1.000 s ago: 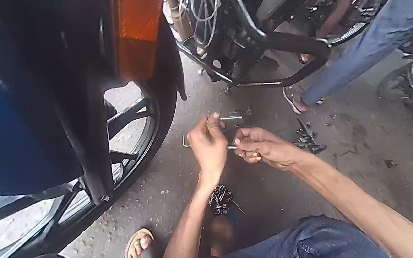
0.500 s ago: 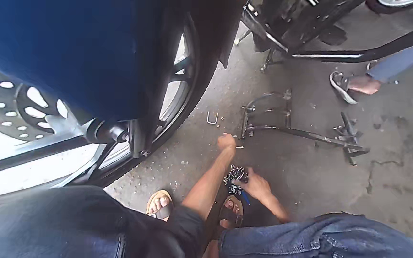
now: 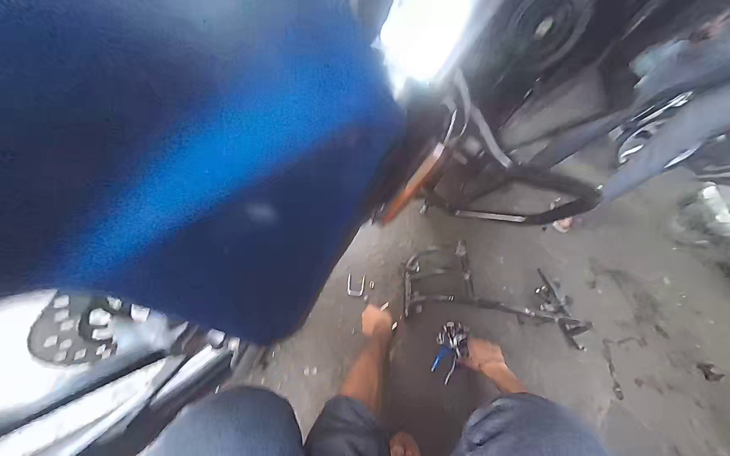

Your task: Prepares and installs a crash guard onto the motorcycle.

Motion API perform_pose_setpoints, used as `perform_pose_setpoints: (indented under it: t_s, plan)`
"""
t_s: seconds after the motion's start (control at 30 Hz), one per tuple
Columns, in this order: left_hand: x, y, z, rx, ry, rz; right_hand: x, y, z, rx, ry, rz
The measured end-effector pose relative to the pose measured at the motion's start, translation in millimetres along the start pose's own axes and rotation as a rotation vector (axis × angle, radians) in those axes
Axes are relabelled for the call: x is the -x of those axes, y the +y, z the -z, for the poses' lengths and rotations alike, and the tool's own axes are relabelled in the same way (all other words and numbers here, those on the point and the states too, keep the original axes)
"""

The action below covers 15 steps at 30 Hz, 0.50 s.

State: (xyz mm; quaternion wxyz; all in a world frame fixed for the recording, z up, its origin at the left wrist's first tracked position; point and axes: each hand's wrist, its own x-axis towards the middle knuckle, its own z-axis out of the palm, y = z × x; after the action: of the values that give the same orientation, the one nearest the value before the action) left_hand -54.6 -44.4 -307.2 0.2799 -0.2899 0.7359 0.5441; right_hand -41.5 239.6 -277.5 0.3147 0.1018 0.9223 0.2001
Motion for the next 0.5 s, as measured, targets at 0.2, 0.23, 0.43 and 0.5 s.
perform_pose_setpoints:
  t_s: [0.2,0.23,0.43,0.5]
  plan:
    - [-17,4,-17,-0.067,0.029,0.107,31,-20,71,0.001,-0.117,0.233]
    - [-17,14,-14,-0.041,0.066,0.109,36,-26,87,-0.066,-0.085,0.358]
    - [19,123,-1,0.516,0.426,-0.408,146,-29,213,-0.281,0.939,0.862]
    - [52,157,24,0.723,0.593,-0.745,169,-14,260,-0.325,1.421,0.907]
